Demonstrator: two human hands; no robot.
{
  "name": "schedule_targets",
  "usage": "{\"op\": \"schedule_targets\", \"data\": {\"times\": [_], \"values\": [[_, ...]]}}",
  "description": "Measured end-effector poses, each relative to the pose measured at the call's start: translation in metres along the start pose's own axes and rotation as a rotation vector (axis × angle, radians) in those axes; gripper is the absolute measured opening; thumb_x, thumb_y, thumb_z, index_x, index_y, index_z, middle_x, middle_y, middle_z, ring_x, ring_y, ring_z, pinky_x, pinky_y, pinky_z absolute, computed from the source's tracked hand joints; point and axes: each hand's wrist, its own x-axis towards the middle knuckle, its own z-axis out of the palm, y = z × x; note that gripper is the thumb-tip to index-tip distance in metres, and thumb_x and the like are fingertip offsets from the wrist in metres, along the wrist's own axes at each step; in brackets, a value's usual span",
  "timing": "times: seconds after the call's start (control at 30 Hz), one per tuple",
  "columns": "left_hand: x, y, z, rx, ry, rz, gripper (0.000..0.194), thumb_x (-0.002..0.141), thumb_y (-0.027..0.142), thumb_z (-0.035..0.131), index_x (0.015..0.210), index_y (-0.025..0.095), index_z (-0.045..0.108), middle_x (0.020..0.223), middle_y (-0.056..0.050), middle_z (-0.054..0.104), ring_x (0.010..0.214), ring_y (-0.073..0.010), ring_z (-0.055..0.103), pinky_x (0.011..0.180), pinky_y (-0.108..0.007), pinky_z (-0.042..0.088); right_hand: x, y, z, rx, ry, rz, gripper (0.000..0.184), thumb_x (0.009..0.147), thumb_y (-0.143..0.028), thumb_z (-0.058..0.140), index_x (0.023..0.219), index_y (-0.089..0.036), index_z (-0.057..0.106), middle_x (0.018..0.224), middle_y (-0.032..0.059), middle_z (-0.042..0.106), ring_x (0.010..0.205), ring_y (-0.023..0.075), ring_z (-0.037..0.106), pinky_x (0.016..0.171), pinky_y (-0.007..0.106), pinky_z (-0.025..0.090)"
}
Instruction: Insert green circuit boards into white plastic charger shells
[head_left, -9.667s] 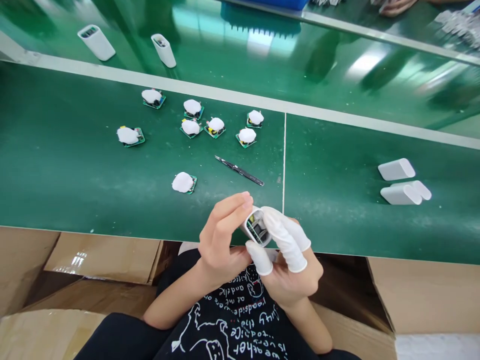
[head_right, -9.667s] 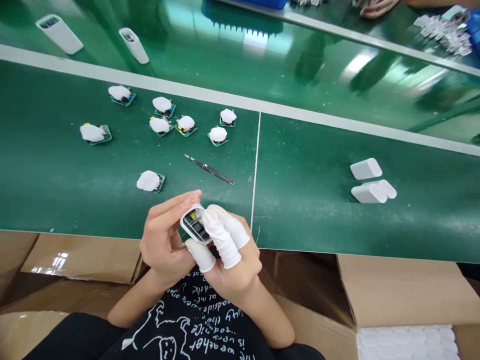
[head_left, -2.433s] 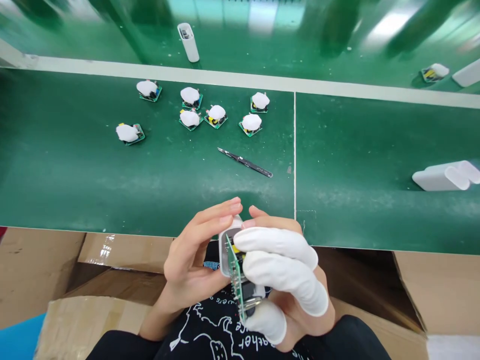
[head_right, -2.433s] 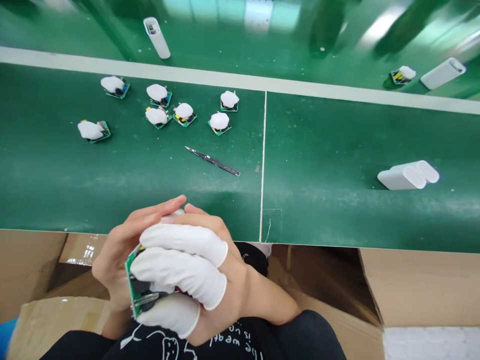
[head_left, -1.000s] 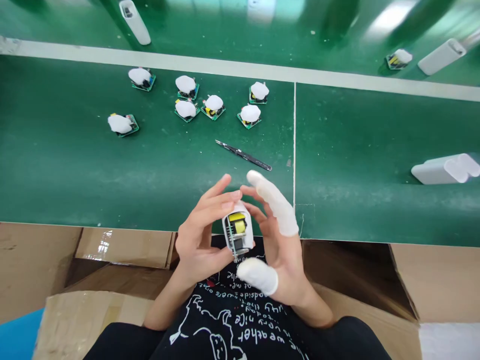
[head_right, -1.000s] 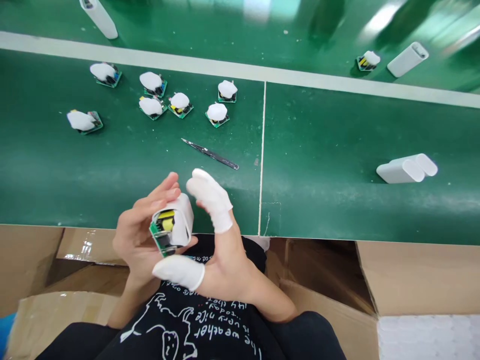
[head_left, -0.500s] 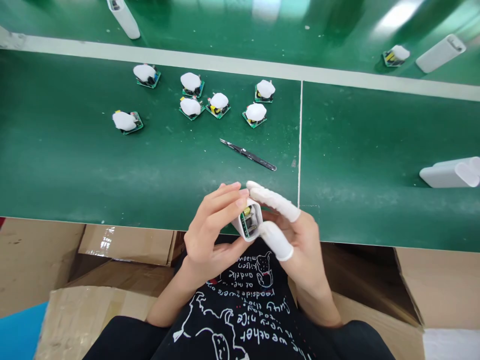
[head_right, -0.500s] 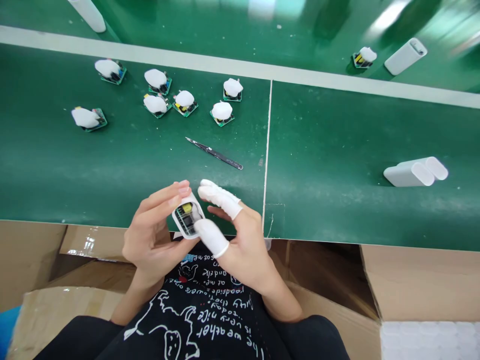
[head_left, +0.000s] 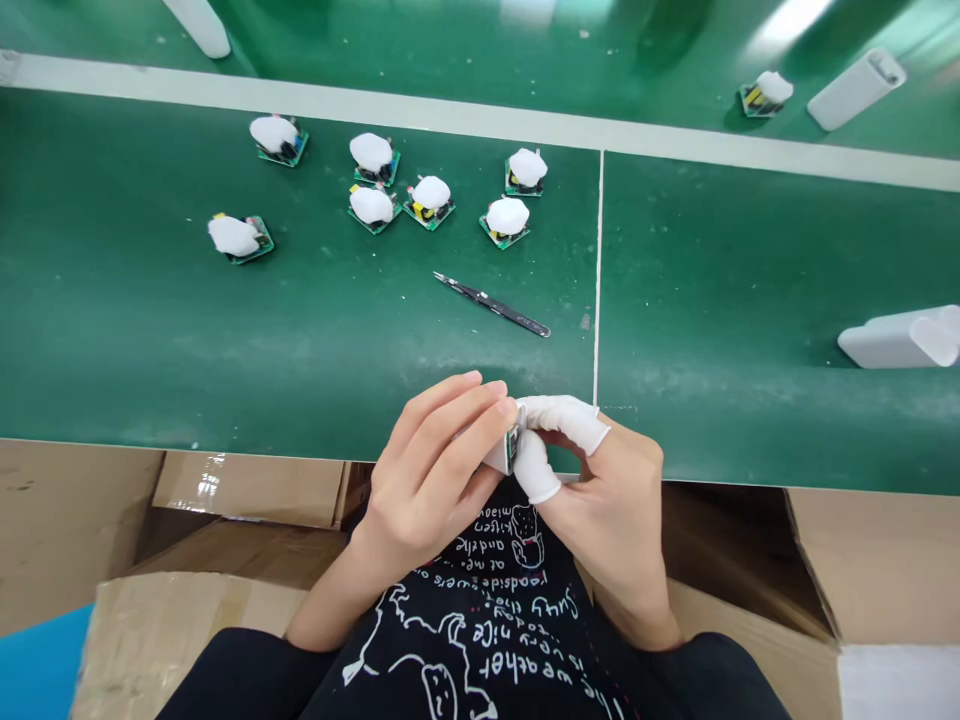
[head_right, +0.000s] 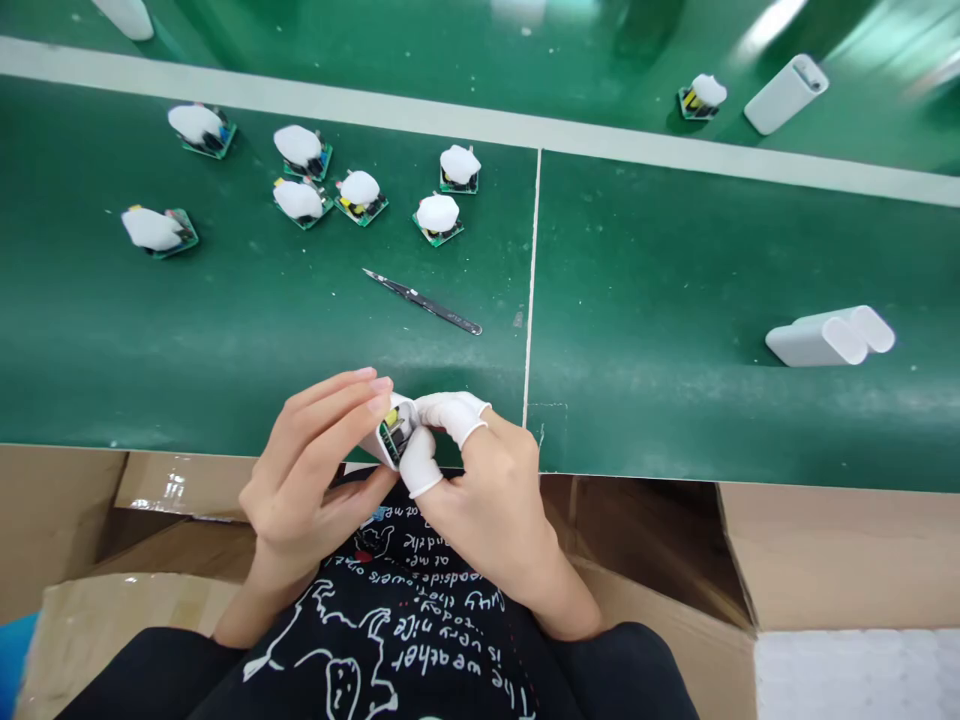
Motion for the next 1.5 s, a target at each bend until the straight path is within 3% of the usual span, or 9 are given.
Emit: {"op": "schedule_targets", "data": {"times": [0.43,0.63,0.73,0.93,1.1,1.27,1.5], "values": [[0.002,0.000,-0.010,-0.128,-0.138,-0.023,0.048,0.080,0.003,0.071,0.126,0.009,0.058,0.115,-0.013,0.070,0.114,-0.0249,0.065,0.093,-0.041,0.062,0.004,0.001,-0.004,0.040,0.010,-0.009,0.016,0.086,-0.007,0.058,0.087,-0.019,0.067,0.095,0.0030,0.073,0.088,0.0169,0.069,0.081,0.033,0.057],[0.001,-0.006,-0.015,-0.202,-0.209,-0.048,0.050,0.083,0.005,0.069,0.131,0.014,0.056,0.119,-0.011,0.069,0.115,-0.0238,0.064,0.095,-0.040,0.061,0.012,0.006,-0.013,-0.018,-0.079,-0.045,0.015,0.085,-0.007,0.058,0.085,-0.019,0.067,0.089,0.0011,0.071,0.083,0.0156,0.068,0.077,0.029,0.055],[0.004,-0.008,-0.019,-0.290,-0.250,-0.083,0.049,0.083,0.005,0.069,0.129,0.013,0.057,0.119,-0.011,0.068,0.114,-0.0225,0.064,0.097,-0.039,0.059,0.018,0.007,-0.021,0.090,-0.186,-0.040,0.015,0.086,-0.008,0.059,0.086,-0.019,0.068,0.089,-0.0008,0.073,0.082,0.0147,0.069,0.077,0.028,0.057],[0.002,-0.011,-0.016,-0.276,-0.166,-0.110,0.048,0.081,0.007,0.072,0.125,0.016,0.057,0.116,-0.010,0.069,0.112,-0.0236,0.066,0.094,-0.041,0.061,0.019,0.005,-0.023,0.349,-0.368,0.152,0.019,0.084,-0.007,0.063,0.095,-0.019,0.072,0.090,-0.0016,0.075,0.078,0.0127,0.072,0.075,0.023,0.060],[-0.002,-0.014,-0.011,-0.174,-0.122,-0.046,0.044,0.081,0.006,0.070,0.122,0.018,0.059,0.113,-0.008,0.071,0.112,-0.0242,0.067,0.094,-0.042,0.061,0.015,0.005,-0.011,0.352,-0.340,0.175,0.023,0.085,-0.007,0.059,0.101,-0.019,0.071,0.089,-0.0024,0.075,0.076,0.0105,0.071,0.072,0.020,0.060],[-0.004,-0.016,-0.012,-0.179,-0.056,-0.131,0.048,0.080,0.013,0.075,0.124,0.020,0.058,0.113,-0.006,0.071,0.109,-0.0227,0.068,0.092,-0.038,0.062,0.014,0.009,-0.006,0.508,-0.383,0.184,0.021,0.091,-0.013,0.060,0.107,-0.021,0.071,0.100,0.0000,0.075,0.089,0.0146,0.072,0.081,0.027,0.061],[-0.007,-0.019,-0.010,-0.181,-0.043,-0.053,0.050,0.077,0.007,0.074,0.124,0.017,0.059,0.113,-0.008,0.070,0.111,-0.0246,0.067,0.094,-0.041,0.061,0.016,0.012,-0.005,0.658,-0.387,0.285,0.014,0.084,-0.012,0.069,0.095,-0.020,0.072,0.088,-0.0020,0.074,0.081,0.0132,0.072,0.076,0.024,0.060]]}}
